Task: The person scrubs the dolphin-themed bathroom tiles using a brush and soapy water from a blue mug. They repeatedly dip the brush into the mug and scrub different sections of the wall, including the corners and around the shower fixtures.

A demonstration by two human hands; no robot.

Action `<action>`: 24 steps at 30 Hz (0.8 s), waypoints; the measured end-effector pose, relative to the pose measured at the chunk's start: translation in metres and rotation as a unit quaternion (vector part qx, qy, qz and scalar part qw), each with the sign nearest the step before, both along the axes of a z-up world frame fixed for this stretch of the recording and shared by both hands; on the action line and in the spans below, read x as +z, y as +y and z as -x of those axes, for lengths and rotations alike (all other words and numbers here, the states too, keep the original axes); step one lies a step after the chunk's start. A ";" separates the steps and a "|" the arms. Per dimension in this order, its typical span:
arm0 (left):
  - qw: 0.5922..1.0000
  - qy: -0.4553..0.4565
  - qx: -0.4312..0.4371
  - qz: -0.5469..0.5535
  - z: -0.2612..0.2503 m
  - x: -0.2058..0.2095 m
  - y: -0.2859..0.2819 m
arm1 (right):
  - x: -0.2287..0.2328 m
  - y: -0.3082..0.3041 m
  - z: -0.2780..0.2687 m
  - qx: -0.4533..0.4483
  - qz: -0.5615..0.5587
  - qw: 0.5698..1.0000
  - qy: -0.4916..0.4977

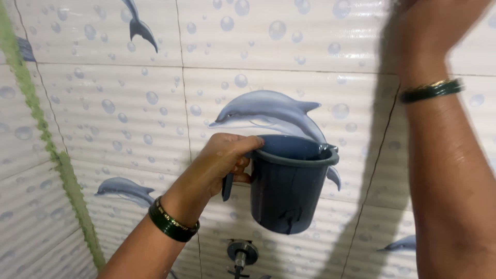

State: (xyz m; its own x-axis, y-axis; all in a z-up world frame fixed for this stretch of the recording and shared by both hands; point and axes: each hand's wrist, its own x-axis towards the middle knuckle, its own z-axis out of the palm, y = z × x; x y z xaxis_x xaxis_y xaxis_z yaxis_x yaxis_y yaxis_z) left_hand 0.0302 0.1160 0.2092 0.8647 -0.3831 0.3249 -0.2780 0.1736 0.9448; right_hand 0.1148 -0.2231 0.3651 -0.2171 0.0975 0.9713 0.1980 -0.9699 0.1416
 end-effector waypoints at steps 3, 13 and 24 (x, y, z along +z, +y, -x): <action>0.999 0.036 0.022 0.000 -0.001 -0.003 -0.013 | -0.055 0.038 -0.021 -0.228 0.287 0.925 -0.104; 0.999 -0.009 0.050 0.001 -0.003 -0.027 -0.011 | -0.086 0.003 0.015 -0.208 -0.191 0.957 -0.066; 0.991 0.059 0.116 0.015 -0.018 -0.051 -0.001 | -0.091 0.101 0.014 -0.196 0.141 0.970 -0.022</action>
State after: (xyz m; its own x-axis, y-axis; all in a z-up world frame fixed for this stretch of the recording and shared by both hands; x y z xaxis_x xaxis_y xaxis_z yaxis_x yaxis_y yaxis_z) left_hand 0.0483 0.1154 0.1580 0.9607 -0.1617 0.2255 -0.2025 0.1470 0.9682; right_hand 0.1006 -0.1216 0.2743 -0.1496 0.4409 0.8850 -0.1910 -0.8911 0.4116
